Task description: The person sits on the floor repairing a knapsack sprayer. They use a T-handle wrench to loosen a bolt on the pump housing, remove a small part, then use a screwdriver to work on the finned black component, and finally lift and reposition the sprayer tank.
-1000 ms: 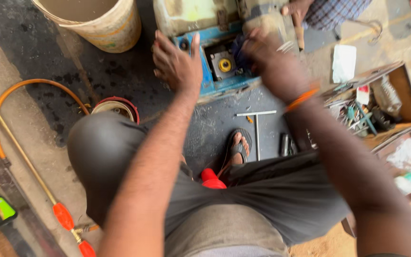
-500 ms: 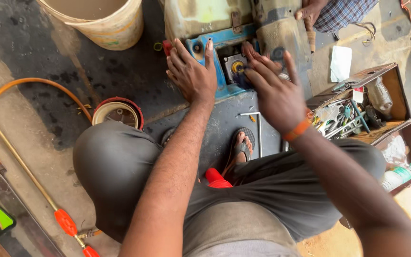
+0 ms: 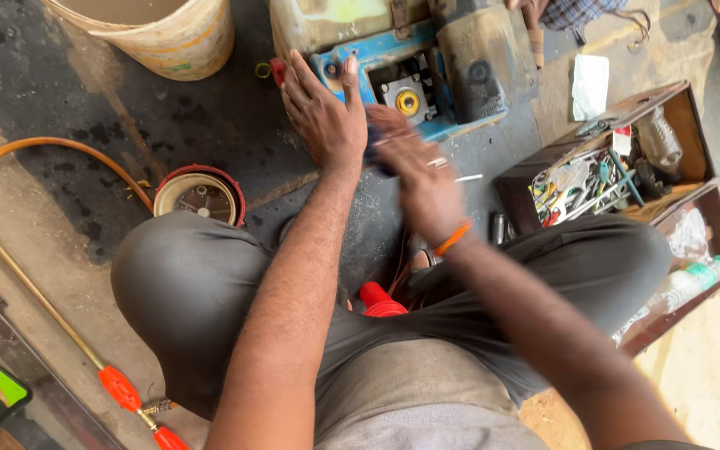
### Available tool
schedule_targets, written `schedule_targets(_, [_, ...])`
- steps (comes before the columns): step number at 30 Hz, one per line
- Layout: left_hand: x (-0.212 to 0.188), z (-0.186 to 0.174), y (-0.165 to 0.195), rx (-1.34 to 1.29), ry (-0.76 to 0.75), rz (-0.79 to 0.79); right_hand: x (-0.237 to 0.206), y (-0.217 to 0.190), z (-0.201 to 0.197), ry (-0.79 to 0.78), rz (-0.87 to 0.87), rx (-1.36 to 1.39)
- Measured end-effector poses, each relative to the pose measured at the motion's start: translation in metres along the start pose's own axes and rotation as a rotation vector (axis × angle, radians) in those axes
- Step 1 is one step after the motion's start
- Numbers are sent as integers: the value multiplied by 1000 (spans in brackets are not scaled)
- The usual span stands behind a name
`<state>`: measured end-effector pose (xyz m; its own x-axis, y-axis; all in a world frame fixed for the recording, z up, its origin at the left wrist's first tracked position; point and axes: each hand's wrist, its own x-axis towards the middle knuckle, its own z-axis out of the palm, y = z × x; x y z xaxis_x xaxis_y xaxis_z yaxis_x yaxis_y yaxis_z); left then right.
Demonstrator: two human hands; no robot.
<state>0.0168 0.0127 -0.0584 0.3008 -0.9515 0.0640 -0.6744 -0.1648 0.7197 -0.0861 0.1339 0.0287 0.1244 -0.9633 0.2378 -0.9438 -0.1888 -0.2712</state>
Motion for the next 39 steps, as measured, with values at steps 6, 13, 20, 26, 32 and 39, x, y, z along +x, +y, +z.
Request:
schedule_targets(6, [3,-4,4,-109,-76,-80,3,34,-13,-104,248,-182])
schedule_targets(13, [20,-15,-2,-519,-167,-301,10,-10,-1,-120,386,428])
schedule_targets(20, [26,-32,0,-852,-173,-450,88,10,7,104,-47,346])
schedule_targets(26, [30,-31,4,-794,-189,-412,-5,20,-34,-494,-80,-71])
schedule_targets(32, [31,-17,-1,-710,-71,-333,10,35,-75,-200,234,76])
schedule_targets(39, [31,-12,0,-631,-65,-333,-12,-1,-37,-499,-102,367])
